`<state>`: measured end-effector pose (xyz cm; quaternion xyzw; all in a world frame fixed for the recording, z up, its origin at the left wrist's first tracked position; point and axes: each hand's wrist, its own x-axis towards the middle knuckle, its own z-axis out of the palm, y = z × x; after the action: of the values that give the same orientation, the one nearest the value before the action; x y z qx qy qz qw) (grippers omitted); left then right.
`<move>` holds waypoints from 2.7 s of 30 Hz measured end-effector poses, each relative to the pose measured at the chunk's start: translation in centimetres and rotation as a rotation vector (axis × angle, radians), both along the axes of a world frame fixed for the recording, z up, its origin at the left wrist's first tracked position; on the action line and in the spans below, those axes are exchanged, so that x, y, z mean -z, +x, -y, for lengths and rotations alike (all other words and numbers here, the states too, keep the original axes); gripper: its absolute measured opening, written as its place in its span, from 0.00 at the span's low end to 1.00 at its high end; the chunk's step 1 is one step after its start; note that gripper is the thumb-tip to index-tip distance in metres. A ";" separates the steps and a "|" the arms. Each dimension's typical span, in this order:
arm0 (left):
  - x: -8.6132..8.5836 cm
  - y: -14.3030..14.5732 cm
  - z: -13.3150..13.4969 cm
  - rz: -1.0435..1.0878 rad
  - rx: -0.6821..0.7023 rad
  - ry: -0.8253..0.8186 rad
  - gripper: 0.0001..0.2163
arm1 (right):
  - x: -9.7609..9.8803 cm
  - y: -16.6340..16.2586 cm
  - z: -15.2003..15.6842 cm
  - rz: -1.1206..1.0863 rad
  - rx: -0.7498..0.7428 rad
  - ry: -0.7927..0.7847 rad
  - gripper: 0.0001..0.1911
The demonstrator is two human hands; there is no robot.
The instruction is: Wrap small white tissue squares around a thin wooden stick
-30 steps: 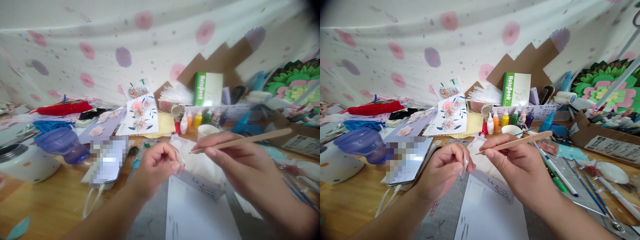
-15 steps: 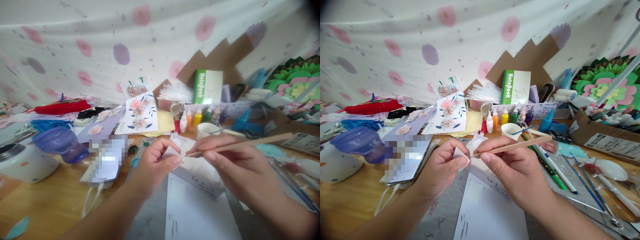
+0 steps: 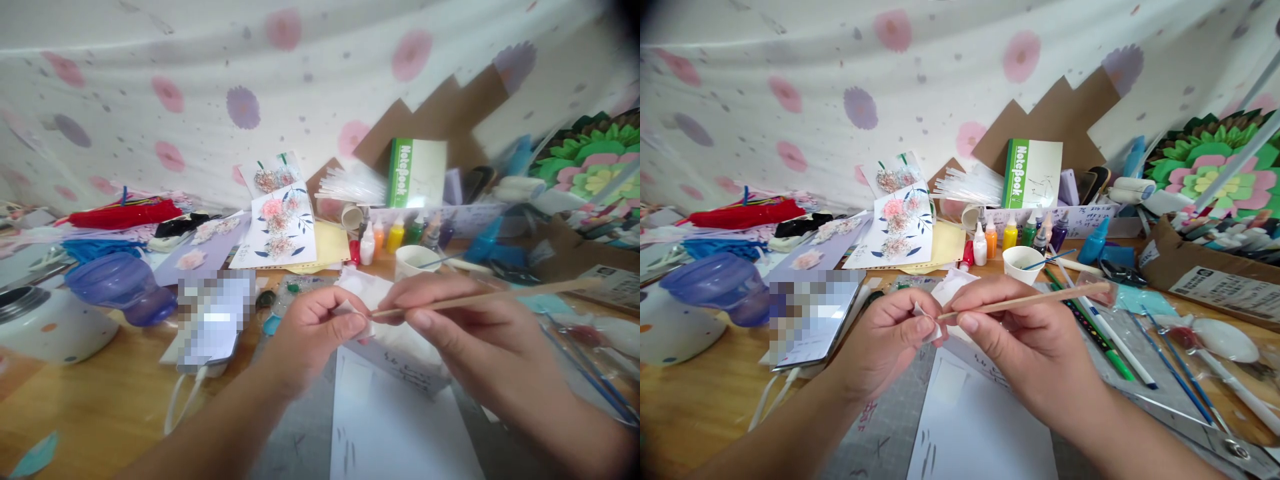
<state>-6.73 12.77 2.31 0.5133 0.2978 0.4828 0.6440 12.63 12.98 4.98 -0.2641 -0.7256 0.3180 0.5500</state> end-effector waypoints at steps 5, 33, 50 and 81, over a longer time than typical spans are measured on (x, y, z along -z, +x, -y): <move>-0.2 0.0 0.0 -0.004 0.005 -0.002 0.06 | -0.4 0.0 0.1 0.027 0.002 0.025 0.05; -0.1 0.2 -0.2 0.007 0.014 -0.056 0.11 | -1.3 0.2 0.0 0.094 0.007 0.048 0.09; -0.5 0.3 0.3 -0.336 -0.480 0.299 0.10 | -0.7 0.0 -0.1 0.186 0.062 0.183 0.10; -1.2 0.5 -0.1 0.063 -0.373 0.007 0.10 | 1.6 1.5 -3.5 0.465 0.212 0.105 0.09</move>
<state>-6.20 12.88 3.53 0.4362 0.3657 0.6108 0.5504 14.11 16.44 3.38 -0.3755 -0.8165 0.1512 0.4117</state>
